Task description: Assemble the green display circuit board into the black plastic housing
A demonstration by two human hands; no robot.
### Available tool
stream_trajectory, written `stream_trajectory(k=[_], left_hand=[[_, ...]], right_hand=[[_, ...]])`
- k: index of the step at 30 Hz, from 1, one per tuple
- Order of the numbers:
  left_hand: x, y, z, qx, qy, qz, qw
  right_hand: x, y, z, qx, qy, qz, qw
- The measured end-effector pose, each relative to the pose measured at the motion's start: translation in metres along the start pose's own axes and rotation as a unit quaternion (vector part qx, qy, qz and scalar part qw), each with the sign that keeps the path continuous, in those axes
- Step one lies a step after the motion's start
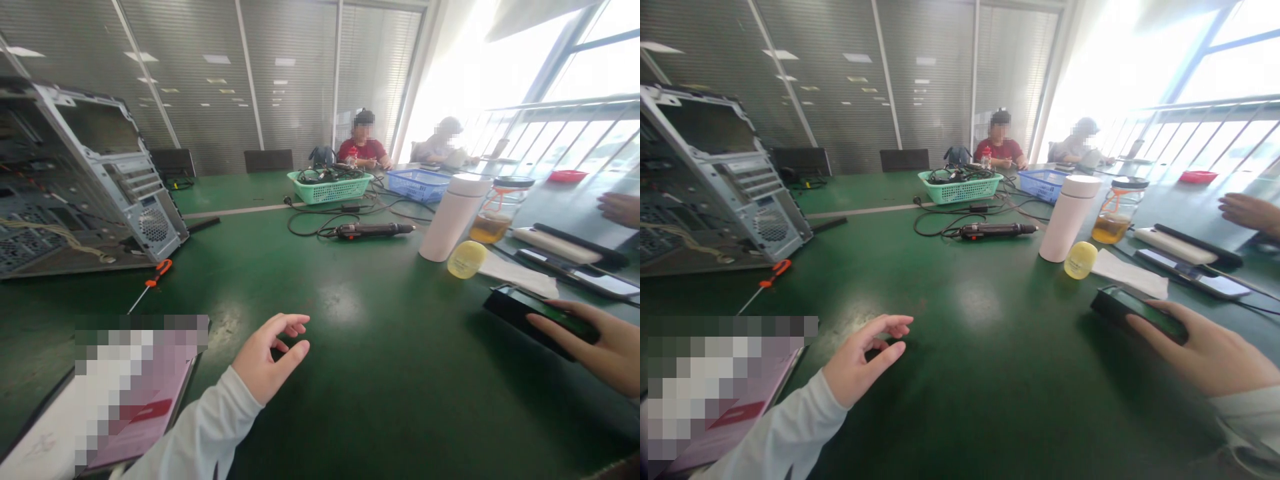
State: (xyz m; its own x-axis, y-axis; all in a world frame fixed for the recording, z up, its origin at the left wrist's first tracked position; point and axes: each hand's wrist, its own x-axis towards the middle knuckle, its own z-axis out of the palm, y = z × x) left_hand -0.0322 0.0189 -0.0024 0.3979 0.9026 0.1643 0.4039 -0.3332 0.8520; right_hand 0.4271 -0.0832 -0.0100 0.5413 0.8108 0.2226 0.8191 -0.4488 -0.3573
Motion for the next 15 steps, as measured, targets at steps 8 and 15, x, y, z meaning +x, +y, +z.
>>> stream_trajectory(k=[8, 15], left_hand=[[-0.006, -0.002, 0.003, -0.052, -0.016, 0.006, 0.998], [-0.008, 0.008, 0.0, -0.057, 0.014, 0.048, 0.997]], right_hand=[[-0.044, -0.16, 0.019, 0.149, -0.055, -0.27, 0.95], [-0.084, -0.261, 0.042, 0.175, -0.09, -0.47, 0.861]])
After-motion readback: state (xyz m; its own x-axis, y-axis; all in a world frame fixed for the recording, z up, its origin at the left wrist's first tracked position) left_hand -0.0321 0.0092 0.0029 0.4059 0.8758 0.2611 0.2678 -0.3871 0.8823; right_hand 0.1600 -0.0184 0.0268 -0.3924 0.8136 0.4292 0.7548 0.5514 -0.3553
